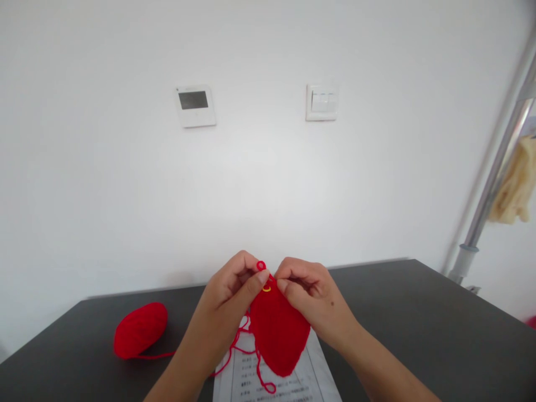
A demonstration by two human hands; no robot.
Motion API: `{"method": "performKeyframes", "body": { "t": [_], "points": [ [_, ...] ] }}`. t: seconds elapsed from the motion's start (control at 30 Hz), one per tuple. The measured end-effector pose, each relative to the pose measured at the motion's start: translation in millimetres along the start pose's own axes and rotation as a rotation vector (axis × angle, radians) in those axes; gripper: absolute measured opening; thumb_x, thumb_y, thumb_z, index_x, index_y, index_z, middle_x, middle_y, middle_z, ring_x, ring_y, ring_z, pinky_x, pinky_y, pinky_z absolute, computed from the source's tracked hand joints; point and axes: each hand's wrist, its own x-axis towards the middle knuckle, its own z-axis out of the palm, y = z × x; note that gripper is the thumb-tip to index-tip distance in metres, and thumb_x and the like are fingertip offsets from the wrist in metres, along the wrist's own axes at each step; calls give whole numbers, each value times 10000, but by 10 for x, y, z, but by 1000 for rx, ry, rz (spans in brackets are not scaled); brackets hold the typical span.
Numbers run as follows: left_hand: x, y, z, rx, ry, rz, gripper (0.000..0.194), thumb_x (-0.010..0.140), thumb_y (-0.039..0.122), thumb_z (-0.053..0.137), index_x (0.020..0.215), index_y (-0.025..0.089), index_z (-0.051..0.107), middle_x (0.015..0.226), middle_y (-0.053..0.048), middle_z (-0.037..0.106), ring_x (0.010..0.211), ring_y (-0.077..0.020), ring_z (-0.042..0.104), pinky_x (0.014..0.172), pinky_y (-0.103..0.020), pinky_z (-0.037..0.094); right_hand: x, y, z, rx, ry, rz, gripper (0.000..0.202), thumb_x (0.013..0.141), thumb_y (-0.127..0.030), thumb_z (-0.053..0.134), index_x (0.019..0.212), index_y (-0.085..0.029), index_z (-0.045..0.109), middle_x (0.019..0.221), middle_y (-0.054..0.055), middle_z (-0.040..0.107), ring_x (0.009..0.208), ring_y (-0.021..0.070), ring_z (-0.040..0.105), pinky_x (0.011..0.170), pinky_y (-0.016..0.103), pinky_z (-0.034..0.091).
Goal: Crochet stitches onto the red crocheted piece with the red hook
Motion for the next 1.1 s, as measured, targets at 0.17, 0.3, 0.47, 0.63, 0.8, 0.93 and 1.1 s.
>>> {"method": "performKeyframes", "body": {
  "t": [0.17, 0.3, 0.47, 0.63, 0.8, 0.93, 1.1],
  "points": [
    [14, -22, 0, -82, -3, -10, 176, 835, 309, 611, 717, 188, 561, 599, 56, 485, 538, -85, 402, 503, -188, 322, -15, -1, 1, -87, 2, -109, 145, 708, -120, 435, 587, -188, 478, 555, -45, 442, 525, 90, 397, 502, 211, 321],
    [17, -15, 9, -133, -10, 22, 132, 824, 271, 609, 720, 190, 593, 624, 43, 518, 569, -96, 441, 527, -198, 343, -23, 4, -17, -300, 55, -362, 165, 714, -72, 440, 610, -196, 475, 598, -27, 485, 555, 104, 446, 538, 227, 361],
    [38, -22, 9, -162, -33, 164, 117, 828, 195, 591, 714, 193, 618, 716, 8, 582, 644, -118, 499, 571, -214, 393, -19, 21, -49, -522, 94, -659, 174, 785, -58, 464, 693, -205, 479, 625, 17, 547, 584, 140, 465, 555, 265, 388],
    [60, -68, -15, -168, -58, 267, 124, 834, 143, 596, 730, 191, 645, 816, -11, 619, 749, -129, 551, 651, -206, 445, 1, 46, -52, -582, 119, -840, 201, 760, -6, 460, 751, -205, 483, 632, 31, 566, 568, 155, 463, 538, 282, 401],
    [52, -74, -13, -221, -55, 253, 110, 828, 162, 623, 727, 189, 655, 822, -10, 637, 752, -125, 564, 656, -194, 457, 1, 57, -50, -570, 130, -864, 196, 777, -2, 457, 760, -194, 492, 639, 32, 571, 575, 148, 463, 543, 279, 398],
    [44, -23, -1, -257, 2, 119, 107, 819, 211, 649, 716, 186, 668, 768, -1, 648, 702, -112, 559, 641, -184, 449, -19, 70, -50, -492, 134, -661, 166, 808, -60, 456, 711, -188, 497, 626, 9, 539, 575, 127, 475, 541, 251, 384],
    [69, -2, -31, -195, 13, 20, 127, 839, 290, 614, 829, 195, 697, 788, -9, 674, 722, -125, 588, 676, -205, 459, -20, 100, -44, -448, 151, -470, 201, 843, -117, 428, 664, -184, 490, 593, -18, 509, 548, 106, 473, 540, 225, 375]
  ]
}}
